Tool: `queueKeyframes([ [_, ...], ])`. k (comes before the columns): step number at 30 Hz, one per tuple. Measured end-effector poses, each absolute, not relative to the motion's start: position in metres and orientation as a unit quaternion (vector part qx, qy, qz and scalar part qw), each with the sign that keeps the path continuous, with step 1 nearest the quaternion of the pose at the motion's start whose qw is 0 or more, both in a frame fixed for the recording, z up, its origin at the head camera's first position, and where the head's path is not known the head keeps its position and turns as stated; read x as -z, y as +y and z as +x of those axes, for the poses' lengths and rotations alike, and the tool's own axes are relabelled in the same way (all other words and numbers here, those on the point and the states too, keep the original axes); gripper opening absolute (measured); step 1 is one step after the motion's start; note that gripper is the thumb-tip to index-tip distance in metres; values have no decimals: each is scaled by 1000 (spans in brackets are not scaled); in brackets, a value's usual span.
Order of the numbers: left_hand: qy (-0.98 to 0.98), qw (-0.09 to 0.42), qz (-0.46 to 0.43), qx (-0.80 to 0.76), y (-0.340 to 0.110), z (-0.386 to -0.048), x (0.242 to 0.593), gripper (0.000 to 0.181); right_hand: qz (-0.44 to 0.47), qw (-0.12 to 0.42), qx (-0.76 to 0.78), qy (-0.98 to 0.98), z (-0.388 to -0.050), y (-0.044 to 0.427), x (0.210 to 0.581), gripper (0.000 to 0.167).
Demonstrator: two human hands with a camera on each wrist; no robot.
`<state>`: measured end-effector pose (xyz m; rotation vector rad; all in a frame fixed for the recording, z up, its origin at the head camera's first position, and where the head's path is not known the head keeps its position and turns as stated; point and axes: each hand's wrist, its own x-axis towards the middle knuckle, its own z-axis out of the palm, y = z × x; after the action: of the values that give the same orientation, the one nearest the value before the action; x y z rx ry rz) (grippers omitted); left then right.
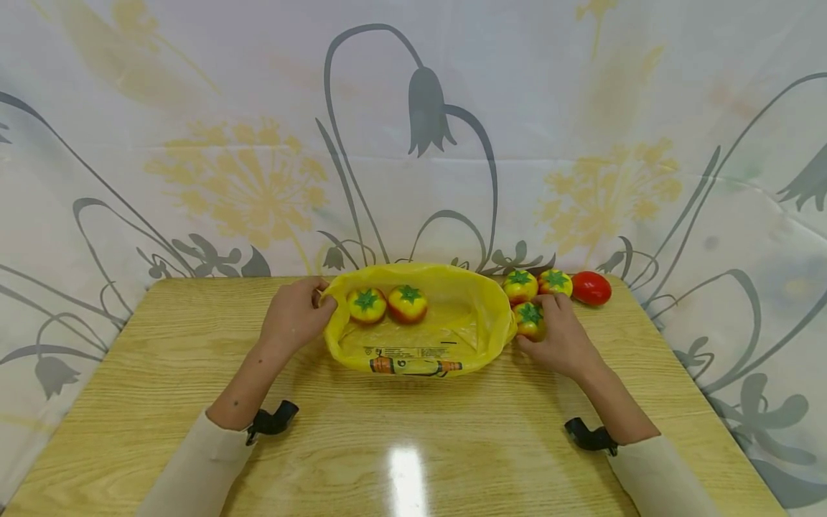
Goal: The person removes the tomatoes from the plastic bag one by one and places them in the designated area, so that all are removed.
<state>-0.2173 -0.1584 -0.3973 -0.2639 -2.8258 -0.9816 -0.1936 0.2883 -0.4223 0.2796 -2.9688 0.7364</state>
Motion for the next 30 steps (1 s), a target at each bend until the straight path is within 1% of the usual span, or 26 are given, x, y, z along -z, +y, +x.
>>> queueKeyframes([
  [7,-940,72,-90,323,-157,-216,396,33,92,37,-239,-966,-194,287,421,73],
  [23,-939,71,-92,323,-156,-215,394,36,94,33,-231,-968,-192,287,417,75],
  [30,-938,68,-86,328,-157,-214,394,35,103,46,-230,-967,-190,289,409,72],
])
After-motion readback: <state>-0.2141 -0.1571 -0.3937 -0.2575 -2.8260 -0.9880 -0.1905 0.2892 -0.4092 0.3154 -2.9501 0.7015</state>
